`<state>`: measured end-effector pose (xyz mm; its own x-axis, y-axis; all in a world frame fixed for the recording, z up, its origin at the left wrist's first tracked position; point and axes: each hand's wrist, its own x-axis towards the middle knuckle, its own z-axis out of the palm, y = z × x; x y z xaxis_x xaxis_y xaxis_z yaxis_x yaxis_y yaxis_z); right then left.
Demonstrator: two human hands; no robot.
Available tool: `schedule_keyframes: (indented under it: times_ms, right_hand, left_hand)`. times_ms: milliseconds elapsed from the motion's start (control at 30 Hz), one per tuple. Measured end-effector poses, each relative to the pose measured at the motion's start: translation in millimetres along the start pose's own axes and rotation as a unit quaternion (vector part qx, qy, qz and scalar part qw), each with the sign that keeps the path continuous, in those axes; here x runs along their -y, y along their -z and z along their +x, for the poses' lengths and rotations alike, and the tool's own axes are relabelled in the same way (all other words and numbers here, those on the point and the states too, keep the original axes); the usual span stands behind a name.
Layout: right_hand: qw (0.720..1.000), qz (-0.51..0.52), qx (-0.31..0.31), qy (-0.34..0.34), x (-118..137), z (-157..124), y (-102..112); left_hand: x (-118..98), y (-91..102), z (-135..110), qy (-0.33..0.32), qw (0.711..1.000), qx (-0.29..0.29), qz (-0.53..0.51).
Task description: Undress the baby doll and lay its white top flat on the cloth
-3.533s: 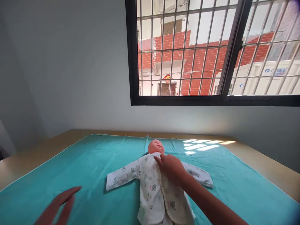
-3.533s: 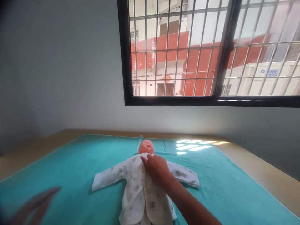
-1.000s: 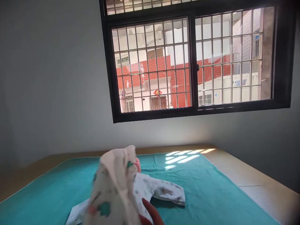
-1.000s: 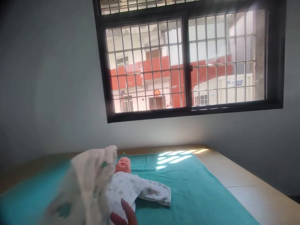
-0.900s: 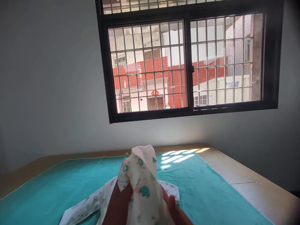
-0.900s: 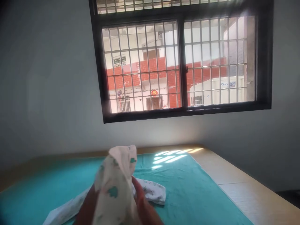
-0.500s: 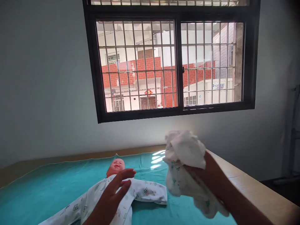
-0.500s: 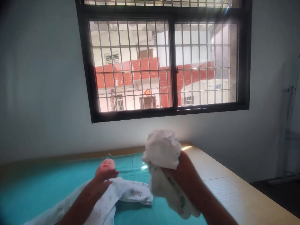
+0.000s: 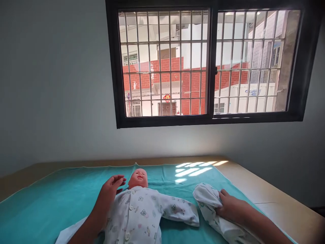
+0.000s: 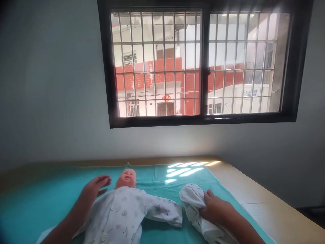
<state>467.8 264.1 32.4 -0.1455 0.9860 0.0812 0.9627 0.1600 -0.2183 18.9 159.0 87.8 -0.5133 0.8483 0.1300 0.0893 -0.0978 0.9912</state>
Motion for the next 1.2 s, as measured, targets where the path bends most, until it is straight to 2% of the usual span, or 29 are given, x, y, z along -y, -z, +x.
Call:
schedule_keyframes:
  times_ms: [100,167,233,267,333,400,467,567,667,733,800,1033,1200]
  right_hand:
    - [0.998,-0.058,0.008,-0.015,0,-1,10]
    - [0.995,-0.091,-0.052,-0.007,24,-9,21]
    - [0.991,-0.067,-0.097,0.057,71,-22,28]
    - [0.991,-0.026,-0.090,0.093,102,-29,29]
    - [0.978,0.076,-0.025,0.193,172,-43,26]
    - [0.967,0.124,0.006,0.222,239,-50,18]
    - [0.967,0.077,-0.037,0.238,291,-49,9]
    - [0.969,-0.009,-0.010,0.247,334,-41,1]
    - [0.958,-0.075,0.014,0.277,344,-36,0]
    - [0.943,-0.113,0.021,0.312,343,-35,0]
    - [0.932,-0.125,0.025,0.338,340,-34,0]
    - [0.922,-0.101,0.044,0.372,327,-21,-1]
    - [0.915,-0.073,0.096,0.384,316,-6,4]
  left_hand:
    - [2,-6.4,7,-0.011,0.999,0.046,0.024]
    - [7,-7.3,8,-0.011,0.995,0.074,0.064]
    - [13,-5.2,8,-0.024,0.990,0.094,0.106]
    - [16,-3.0,9,-0.031,0.987,0.102,0.121]
    - [20,3.0,10,-0.037,0.981,0.131,0.141]
    - [22,9.8,13,-0.035,0.973,0.171,0.151]
    - [24,15.4,16,-0.039,0.965,0.209,0.150]
    - [30,17.9,19,-0.047,0.959,0.233,0.152]
    - [44,13.4,17,-0.125,0.958,0.173,0.189]
    - [54,9.2,15,-0.184,0.952,0.125,0.211]
    - [62,6.5,13,-0.210,0.948,0.106,0.213]
    - [71,9.8,11,-0.218,0.951,0.135,0.175]
    - [70,9.6,11,-0.200,0.953,0.147,0.173]
